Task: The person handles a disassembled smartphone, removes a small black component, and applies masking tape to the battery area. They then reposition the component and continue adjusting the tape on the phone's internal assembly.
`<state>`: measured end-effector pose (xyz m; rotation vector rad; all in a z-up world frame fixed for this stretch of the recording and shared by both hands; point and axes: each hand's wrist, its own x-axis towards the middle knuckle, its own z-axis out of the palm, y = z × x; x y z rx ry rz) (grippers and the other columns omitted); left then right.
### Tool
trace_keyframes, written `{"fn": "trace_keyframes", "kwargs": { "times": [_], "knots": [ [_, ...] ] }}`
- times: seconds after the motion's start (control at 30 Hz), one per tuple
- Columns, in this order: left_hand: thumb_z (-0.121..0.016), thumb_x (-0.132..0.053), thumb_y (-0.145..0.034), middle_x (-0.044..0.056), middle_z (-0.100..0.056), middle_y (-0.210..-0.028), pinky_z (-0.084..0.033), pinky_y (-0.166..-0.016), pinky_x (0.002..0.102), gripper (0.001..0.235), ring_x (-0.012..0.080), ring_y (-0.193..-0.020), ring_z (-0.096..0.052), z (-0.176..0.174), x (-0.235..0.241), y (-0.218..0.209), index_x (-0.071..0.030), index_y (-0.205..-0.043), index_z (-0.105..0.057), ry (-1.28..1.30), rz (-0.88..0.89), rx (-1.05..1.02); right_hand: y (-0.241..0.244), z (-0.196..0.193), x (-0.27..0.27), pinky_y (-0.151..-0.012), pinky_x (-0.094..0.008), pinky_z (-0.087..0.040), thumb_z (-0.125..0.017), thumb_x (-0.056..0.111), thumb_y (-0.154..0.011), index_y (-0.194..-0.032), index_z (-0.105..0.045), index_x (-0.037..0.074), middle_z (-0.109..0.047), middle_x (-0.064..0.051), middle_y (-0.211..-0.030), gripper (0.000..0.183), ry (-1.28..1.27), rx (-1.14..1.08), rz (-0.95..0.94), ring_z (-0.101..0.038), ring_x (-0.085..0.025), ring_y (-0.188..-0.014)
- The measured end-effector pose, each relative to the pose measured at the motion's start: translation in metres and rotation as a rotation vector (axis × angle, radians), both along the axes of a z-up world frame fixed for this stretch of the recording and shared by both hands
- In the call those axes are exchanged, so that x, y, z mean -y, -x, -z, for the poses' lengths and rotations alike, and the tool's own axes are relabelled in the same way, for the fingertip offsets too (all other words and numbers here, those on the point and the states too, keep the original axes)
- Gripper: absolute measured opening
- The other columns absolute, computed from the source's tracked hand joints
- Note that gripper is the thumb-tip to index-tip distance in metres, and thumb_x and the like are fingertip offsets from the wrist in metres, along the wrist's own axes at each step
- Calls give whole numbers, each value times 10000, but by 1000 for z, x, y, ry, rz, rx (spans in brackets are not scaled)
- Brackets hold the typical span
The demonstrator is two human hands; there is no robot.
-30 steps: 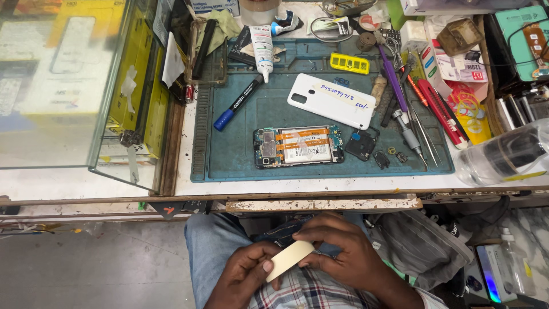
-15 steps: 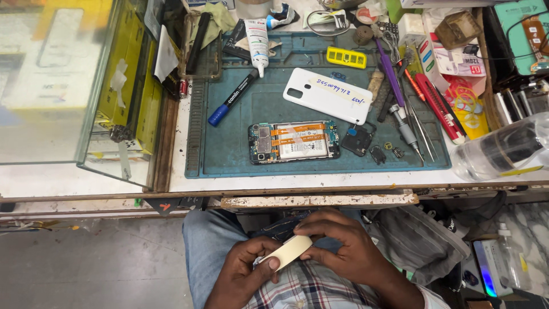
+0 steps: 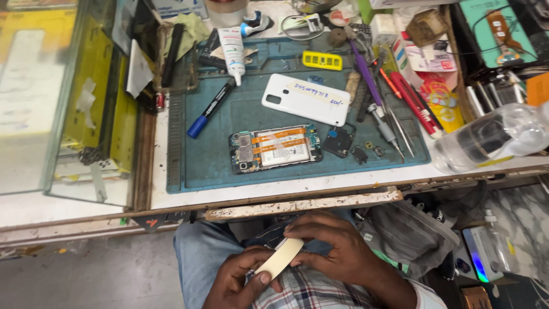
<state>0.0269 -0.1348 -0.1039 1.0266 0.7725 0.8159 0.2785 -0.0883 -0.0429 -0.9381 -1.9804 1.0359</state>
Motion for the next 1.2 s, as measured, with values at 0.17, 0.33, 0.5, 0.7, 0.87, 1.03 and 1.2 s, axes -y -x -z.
{"fn": "trace_keyframes", "kwargs": {
  "times": [0.17, 0.33, 0.5, 0.7, 0.87, 1.03, 1.2],
  "knots": [
    [-669, -103, -956, 200, -730, -974, -560, -876, 396, 313, 219, -853, -744, 14, 2, -2, 105, -1189, -691, -81, -17, 71, -30, -35, -14, -852, -379, -584, -902, 234, -734, -1097, -762, 103, -754, -69, -1104, 410, -215, 262, 412, -733, -231, -1013],
    [-668, -113, -940, 188, -713, -944, -561, -857, 387, 320, 209, -819, -747, 19, 2, -2, 99, -1176, -710, -37, 17, 14, -58, -66, -57, -921, -440, -517, -846, 280, -839, -1195, -696, 73, -722, -135, -1184, 438, -441, 518, 655, -663, -339, -1094],
    [-660, -101, -941, 181, -714, -967, -555, -868, 375, 313, 209, -834, -750, 16, 3, 2, 97, -1177, -712, -93, 19, -3, -54, -73, -81, -892, -479, -482, -885, 378, -723, -1279, -645, 59, -711, -172, -1125, 684, -351, 659, 603, -624, -367, -1054],
    [-660, -100, -925, 147, -764, -839, -554, -804, 347, 305, 177, -783, -756, 18, 3, 2, 73, -1170, -711, -20, -21, -62, -55, -66, -88, -900, -470, -485, -886, 355, -727, -1280, -642, 55, -705, -177, -1104, 675, -328, 623, 585, -628, -361, -1060],
    [-658, -121, -930, 120, -741, -709, -541, -731, 334, 278, 152, -720, -720, 10, -2, -1, 59, -1128, -732, -85, -3, -146, -62, -68, -86, -885, -450, -491, -886, 319, -706, -1239, -652, 70, -706, -154, -1089, 634, -297, 604, 561, -634, -346, -1032],
    [-705, -155, -916, 126, -817, -823, -577, -763, 319, 228, 147, -819, -785, -6, -8, -4, 29, -1048, -732, -239, -71, -293, -66, -69, -76, -792, -427, -516, -915, 327, -657, -1210, -667, 99, -670, -142, -1014, 648, -166, 631, 621, -656, -316, -919],
    [-739, -169, -900, 104, -812, -777, -576, -643, 282, 186, 126, -720, -762, -26, -19, -13, 6, -957, -764, -112, -138, -425, -67, -68, -67, -835, -393, -551, -917, 308, -671, -1163, -609, 84, -711, -113, -1208, 622, -318, 413, 420, -683, -283, -1069]
  ]
}}
